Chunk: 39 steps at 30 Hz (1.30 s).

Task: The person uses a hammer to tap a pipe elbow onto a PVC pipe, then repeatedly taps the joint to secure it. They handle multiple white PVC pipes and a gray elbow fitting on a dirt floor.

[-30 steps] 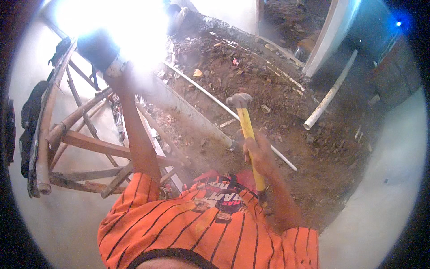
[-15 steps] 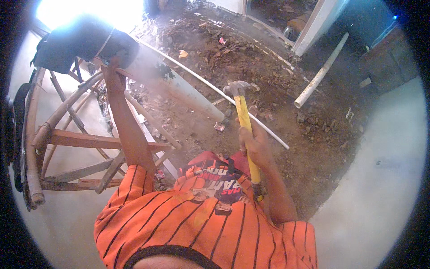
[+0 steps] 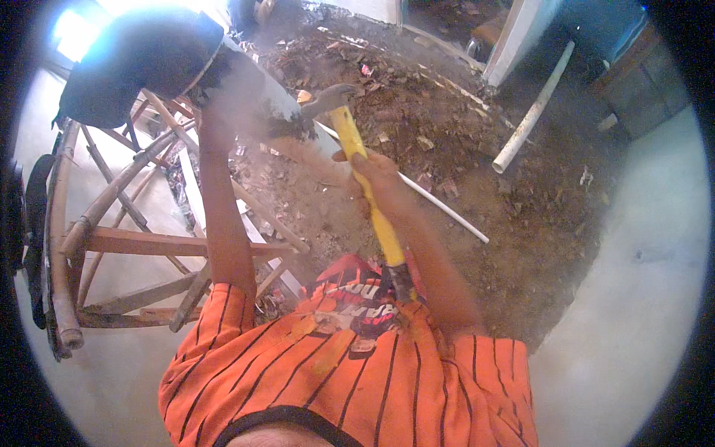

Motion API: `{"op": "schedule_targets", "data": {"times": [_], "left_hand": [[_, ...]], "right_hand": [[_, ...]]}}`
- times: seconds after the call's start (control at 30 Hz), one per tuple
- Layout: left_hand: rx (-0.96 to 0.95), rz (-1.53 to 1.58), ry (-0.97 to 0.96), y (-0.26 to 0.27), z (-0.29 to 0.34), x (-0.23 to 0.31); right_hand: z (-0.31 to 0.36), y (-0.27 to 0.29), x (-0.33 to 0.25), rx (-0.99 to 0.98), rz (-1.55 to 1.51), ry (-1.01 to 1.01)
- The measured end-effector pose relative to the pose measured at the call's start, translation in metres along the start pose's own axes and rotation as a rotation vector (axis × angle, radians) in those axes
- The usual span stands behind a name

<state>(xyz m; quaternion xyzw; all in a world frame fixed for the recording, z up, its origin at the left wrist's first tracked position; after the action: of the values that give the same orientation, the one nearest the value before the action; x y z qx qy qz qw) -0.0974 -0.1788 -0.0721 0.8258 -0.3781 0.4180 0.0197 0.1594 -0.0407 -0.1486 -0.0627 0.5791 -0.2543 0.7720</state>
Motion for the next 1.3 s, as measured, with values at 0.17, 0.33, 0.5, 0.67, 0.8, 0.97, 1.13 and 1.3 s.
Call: {"op": "schedule_targets", "data": {"times": [0.17,0.33,0.5,0.67,0.8,0.97,1.13,1.3], "left_hand": [[-0.084,0.032,-0.014,0.015,-0.005,-0.021],[-0.264,-0.192,-0.205,0.029,-0.024,-0.045],[-0.155,0.13,-0.065,-0.026,-0.021,-0.023],[-0.145,-0.06,-0.005,-0.007,-0.028,-0.027],[-0.167,-0.213,-0.015,0.013,-0.037,-0.022],[-0.098,0.086,-0.062,0.03,-0.098,0.055],[-0.112,-0.048,-0.163,0.022,-0.111,0.067],[0.055,-0.256,-0.221,-0.013,-0.099,0.067]], "right_hand": [[0.017,0.01,-0.02,0.003,-0.304,0.225],[0.003,-0.013,-0.014,-0.106,-0.129,0.098],[0.011,-0.005,-0.018,-0.071,-0.276,0.129],[0.014,-0.014,-0.031,-0.084,0.026,0.178],[0.028,-0.007,-0.025,-0.033,0.006,0.21],[0.036,-0.027,-0.025,-0.116,-0.047,0.243],[0.017,-0.069,-0.048,-0.296,-0.219,0.397],[0.005,-0.082,0.038,-0.163,-0.183,0.367]]}}
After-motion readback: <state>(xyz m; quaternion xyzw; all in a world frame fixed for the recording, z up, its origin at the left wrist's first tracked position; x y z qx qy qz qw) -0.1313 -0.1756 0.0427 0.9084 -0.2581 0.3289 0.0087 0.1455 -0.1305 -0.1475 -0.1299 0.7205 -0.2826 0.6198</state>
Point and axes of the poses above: each hand's wrist, its own z-axis away from the middle knuckle, its own y-axis out of the back of the hand, x = y × z, the point moved 2 cm from there along -z, towards the middle knuckle, and after that the axes turned 13 degrees about -y, right-handed, at the moved point
